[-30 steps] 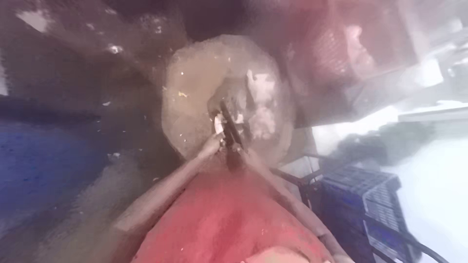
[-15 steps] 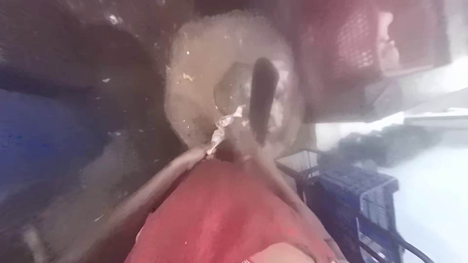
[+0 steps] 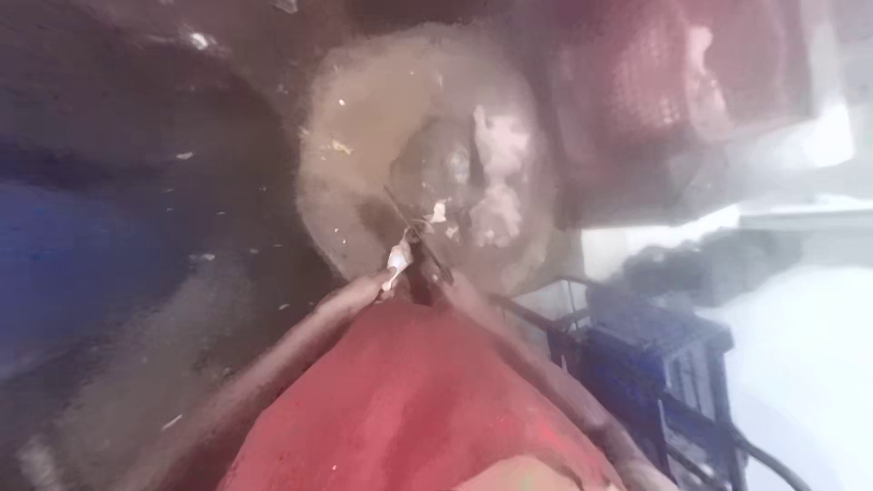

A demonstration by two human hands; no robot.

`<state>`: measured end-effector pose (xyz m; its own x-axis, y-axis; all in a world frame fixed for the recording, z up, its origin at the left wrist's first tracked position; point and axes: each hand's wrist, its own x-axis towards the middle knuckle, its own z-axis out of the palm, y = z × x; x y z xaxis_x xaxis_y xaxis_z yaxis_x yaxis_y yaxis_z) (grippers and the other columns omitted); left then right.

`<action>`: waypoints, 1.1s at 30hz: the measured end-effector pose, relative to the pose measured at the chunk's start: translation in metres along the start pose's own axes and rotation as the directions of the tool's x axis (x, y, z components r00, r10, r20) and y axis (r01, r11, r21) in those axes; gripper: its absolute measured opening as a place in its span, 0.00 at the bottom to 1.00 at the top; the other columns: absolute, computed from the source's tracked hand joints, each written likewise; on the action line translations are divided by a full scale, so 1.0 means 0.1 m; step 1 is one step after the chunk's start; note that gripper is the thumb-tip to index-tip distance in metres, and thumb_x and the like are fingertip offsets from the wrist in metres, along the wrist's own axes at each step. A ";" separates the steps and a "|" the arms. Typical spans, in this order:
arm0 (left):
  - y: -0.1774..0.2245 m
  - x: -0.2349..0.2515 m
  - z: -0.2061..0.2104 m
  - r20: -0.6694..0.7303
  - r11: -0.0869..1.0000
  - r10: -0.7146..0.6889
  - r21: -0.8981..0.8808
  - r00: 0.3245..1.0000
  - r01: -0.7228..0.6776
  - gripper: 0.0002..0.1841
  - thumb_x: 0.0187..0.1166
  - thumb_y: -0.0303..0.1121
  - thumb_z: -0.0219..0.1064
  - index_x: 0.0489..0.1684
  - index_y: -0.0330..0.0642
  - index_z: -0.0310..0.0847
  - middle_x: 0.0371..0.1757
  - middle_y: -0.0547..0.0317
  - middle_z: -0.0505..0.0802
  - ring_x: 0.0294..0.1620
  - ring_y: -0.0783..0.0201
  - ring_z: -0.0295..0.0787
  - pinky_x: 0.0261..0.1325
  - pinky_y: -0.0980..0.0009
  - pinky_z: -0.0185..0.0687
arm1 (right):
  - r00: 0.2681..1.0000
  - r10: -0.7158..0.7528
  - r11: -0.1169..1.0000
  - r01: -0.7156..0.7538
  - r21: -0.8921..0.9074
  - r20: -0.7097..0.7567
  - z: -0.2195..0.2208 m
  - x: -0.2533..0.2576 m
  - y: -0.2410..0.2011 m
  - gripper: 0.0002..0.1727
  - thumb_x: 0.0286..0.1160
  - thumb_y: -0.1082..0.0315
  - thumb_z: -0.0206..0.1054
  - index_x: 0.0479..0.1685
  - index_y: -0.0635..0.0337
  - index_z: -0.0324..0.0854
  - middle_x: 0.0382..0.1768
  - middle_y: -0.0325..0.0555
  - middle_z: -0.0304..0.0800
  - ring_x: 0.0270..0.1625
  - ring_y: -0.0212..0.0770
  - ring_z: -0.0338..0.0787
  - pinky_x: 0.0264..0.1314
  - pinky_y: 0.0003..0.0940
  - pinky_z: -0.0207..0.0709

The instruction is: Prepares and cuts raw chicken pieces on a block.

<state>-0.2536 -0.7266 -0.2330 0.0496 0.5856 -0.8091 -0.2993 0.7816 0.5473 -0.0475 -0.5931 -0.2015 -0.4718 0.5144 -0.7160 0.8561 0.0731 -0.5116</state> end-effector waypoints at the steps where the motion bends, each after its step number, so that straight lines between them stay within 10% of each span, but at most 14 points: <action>1: -0.02 0.00 -0.07 -0.042 1.000 0.008 0.022 0.999 -0.007 0.24 0.95 0.53 0.44 0.41 0.46 0.80 0.23 0.70 0.79 0.21 0.76 0.71 0.28 0.77 0.70 | 1.000 -0.005 1.000 0.005 0.030 -0.014 -0.05 -0.03 -0.11 0.28 0.87 0.45 0.58 0.60 0.64 0.82 0.40 0.50 0.89 0.42 0.42 0.88 0.52 0.45 0.83; 5: -0.24 -0.06 -0.17 -0.102 0.992 0.000 0.129 0.995 0.013 0.27 0.93 0.56 0.44 0.45 0.43 0.81 0.23 0.68 0.78 0.20 0.75 0.69 0.26 0.75 0.69 | 0.991 -0.095 0.961 0.117 0.249 -0.096 0.06 -0.31 -0.22 0.18 0.86 0.58 0.61 0.55 0.66 0.83 0.28 0.39 0.87 0.28 0.27 0.86 0.37 0.28 0.85; 9: -0.14 -0.06 -0.23 -0.076 0.924 0.066 0.381 0.995 -0.032 0.29 0.95 0.54 0.42 0.46 0.38 0.83 0.30 0.58 0.82 0.27 0.65 0.76 0.36 0.63 0.76 | 0.986 0.052 0.998 -0.046 -0.041 0.161 0.04 0.00 0.12 0.29 0.88 0.46 0.57 0.62 0.67 0.81 0.46 0.57 0.89 0.48 0.48 0.88 0.59 0.50 0.80; 11: 0.02 -0.18 -0.32 -0.024 0.877 0.126 0.469 0.992 -0.100 0.30 0.94 0.54 0.42 0.47 0.38 0.85 0.33 0.53 0.86 0.32 0.59 0.82 0.42 0.53 0.81 | 0.993 0.085 0.996 -0.085 0.004 0.082 -0.03 0.07 0.27 0.31 0.86 0.41 0.58 0.54 0.66 0.83 0.40 0.52 0.88 0.42 0.44 0.88 0.53 0.47 0.83; 14: 0.25 -0.13 -0.31 0.061 0.870 0.195 0.450 0.979 -0.201 0.27 0.95 0.53 0.43 0.52 0.42 0.85 0.28 0.61 0.83 0.24 0.68 0.76 0.31 0.68 0.78 | 0.986 0.116 0.989 -0.103 0.108 -0.123 -0.28 -0.12 0.04 0.28 0.86 0.45 0.60 0.56 0.66 0.82 0.37 0.50 0.88 0.39 0.41 0.89 0.49 0.45 0.84; 19: 0.19 0.68 -0.38 -0.102 0.673 0.320 0.724 0.942 -0.151 0.23 0.91 0.51 0.53 0.65 0.42 0.84 0.56 0.40 0.92 0.59 0.41 0.89 0.65 0.34 0.78 | 0.874 -0.270 0.808 0.434 0.399 -0.405 -0.44 -0.66 -0.55 0.14 0.76 0.71 0.65 0.55 0.71 0.79 0.35 0.35 0.89 0.38 0.21 0.88 0.46 0.23 0.87; 21: 0.32 0.60 -0.30 -0.089 0.646 0.280 0.754 0.956 -0.118 0.22 0.92 0.49 0.53 0.63 0.42 0.84 0.55 0.39 0.91 0.59 0.41 0.88 0.63 0.36 0.79 | 0.878 -0.310 0.826 0.439 0.354 -0.366 -0.27 -0.63 -0.42 0.19 0.67 0.74 0.70 0.57 0.74 0.80 0.38 0.42 0.91 0.40 0.24 0.89 0.48 0.24 0.86; 26: 0.40 0.46 -0.24 -0.047 0.730 0.233 0.668 0.971 -0.143 0.25 0.95 0.47 0.47 0.64 0.34 0.82 0.54 0.36 0.90 0.57 0.42 0.88 0.65 0.39 0.78 | 0.997 0.066 0.997 -0.068 -0.037 -0.049 -0.05 -0.04 0.17 0.29 0.88 0.44 0.55 0.66 0.62 0.81 0.49 0.55 0.91 0.52 0.48 0.91 0.61 0.51 0.82; 29: 0.33 0.30 -0.02 -0.060 0.913 0.136 0.395 0.989 -0.102 0.26 0.95 0.50 0.45 0.57 0.37 0.81 0.35 0.55 0.85 0.30 0.66 0.78 0.39 0.65 0.79 | 0.990 0.052 0.997 -0.043 0.070 -0.133 -0.23 -0.37 -0.15 0.24 0.86 0.49 0.60 0.58 0.63 0.82 0.38 0.47 0.90 0.39 0.39 0.90 0.49 0.42 0.84; 33: 0.24 0.37 0.23 -0.013 0.979 0.158 0.130 0.987 -0.155 0.22 0.97 0.43 0.44 0.62 0.36 0.79 0.30 0.64 0.84 0.23 0.75 0.75 0.29 0.78 0.75 | 0.938 -0.176 0.910 0.271 0.312 -0.299 -0.21 -0.62 -0.49 0.12 0.76 0.65 0.66 0.51 0.64 0.84 0.30 0.35 0.87 0.31 0.22 0.85 0.39 0.23 0.84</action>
<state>-0.2371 -0.6816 -0.2450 -0.0104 0.6985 -0.7155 -0.1773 0.7029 0.6888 -0.0556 -0.6103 -0.1221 -0.5303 0.7253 -0.4390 0.5857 -0.0609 -0.8082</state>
